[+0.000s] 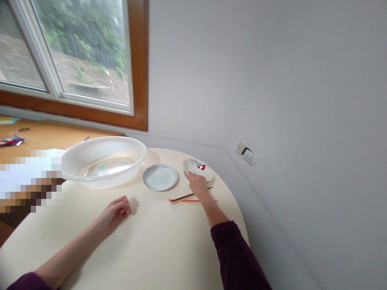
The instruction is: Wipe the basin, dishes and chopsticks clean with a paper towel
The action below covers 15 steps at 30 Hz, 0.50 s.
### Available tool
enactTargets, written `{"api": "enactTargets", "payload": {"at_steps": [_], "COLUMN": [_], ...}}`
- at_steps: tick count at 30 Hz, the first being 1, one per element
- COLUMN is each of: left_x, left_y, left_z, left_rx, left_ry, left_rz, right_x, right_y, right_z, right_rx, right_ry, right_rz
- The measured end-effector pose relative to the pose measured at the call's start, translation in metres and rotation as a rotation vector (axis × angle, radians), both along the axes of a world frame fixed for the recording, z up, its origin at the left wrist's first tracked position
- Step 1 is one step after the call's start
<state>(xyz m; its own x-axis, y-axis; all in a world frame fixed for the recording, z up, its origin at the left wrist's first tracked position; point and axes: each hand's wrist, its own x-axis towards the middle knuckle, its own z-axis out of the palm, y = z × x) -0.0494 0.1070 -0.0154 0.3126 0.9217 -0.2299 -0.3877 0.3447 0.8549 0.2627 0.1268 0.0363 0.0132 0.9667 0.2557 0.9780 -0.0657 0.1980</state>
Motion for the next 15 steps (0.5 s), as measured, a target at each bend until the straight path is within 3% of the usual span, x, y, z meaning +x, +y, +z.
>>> {"api": "enactTargets", "payload": {"at_steps": [8, 11, 15], "left_x": [-0.001, 0.001, 0.005], "left_y": [0.000, -0.004, -0.019], "left_z": [0.000, 0.004, 0.016], "left_rx": [-0.003, -0.047, -0.171], "left_ry": [-0.074, -0.169, -0.287], "left_rz": [0.006, 0.031, 0.069], "right_x": [-0.013, -0.031, -0.068], "right_y": [-0.025, -0.044, -0.071], "right_z": [0.025, 0.029, 0.031], "right_rx": [0.203, 0.369, 0.704], "right_ry": [0.002, -0.016, -0.018], "right_rz": [0.123, 0.300, 0.665]}}
